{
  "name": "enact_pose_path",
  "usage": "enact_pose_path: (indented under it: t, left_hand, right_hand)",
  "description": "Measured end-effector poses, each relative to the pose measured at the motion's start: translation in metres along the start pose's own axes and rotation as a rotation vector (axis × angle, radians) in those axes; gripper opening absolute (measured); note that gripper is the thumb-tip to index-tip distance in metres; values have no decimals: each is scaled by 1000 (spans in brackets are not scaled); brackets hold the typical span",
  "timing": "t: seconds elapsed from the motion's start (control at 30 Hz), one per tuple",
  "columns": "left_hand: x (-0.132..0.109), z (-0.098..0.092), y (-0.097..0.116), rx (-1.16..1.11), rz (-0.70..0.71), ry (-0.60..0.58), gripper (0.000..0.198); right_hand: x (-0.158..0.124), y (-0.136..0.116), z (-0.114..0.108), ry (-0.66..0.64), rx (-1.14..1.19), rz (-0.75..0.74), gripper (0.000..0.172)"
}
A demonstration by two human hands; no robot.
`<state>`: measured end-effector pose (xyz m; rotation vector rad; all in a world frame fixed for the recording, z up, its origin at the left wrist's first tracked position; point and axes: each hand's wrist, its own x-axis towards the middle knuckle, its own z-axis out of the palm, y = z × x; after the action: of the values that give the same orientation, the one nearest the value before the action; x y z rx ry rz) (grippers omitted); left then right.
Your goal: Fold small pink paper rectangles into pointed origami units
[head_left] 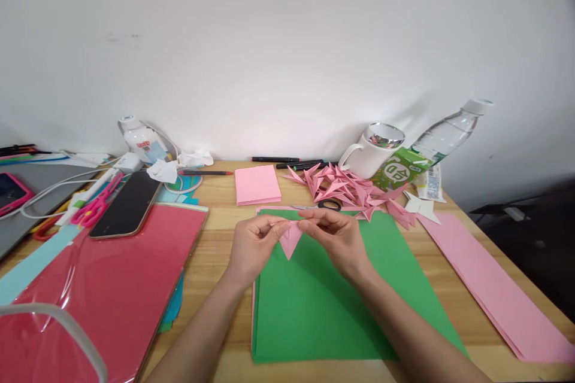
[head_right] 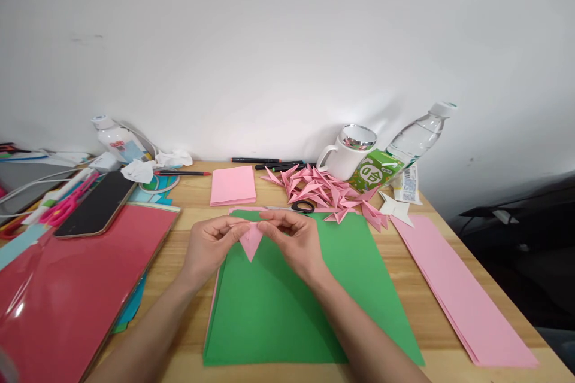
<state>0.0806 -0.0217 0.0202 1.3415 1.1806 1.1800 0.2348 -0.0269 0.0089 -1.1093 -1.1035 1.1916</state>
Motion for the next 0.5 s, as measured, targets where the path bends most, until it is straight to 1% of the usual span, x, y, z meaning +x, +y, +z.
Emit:
enact_pose_path:
  t: [0.1,0.17,0.27,0.33,0.5]
  left_hand:
    - [-1,0,0,20,16,-29,16]
    - [-1,0,-1,11,11,-37,17]
    - [0,0,-1,-14,-16,-21,17]
    - [1,0,-2,-44,-35,-18,17]
    - [3,-1,-1,-164,-111,-99,22]
  right_hand:
    - [-2,1,1,-1,-4,-51,19]
    - [-2,1,3,-25,18,-69,19]
    - [-2,2,6,-71,12,-39,22]
    - [-2,3,7,-74,-22,-24,23]
    - [-1,4,6,-52,-49,-17,23]
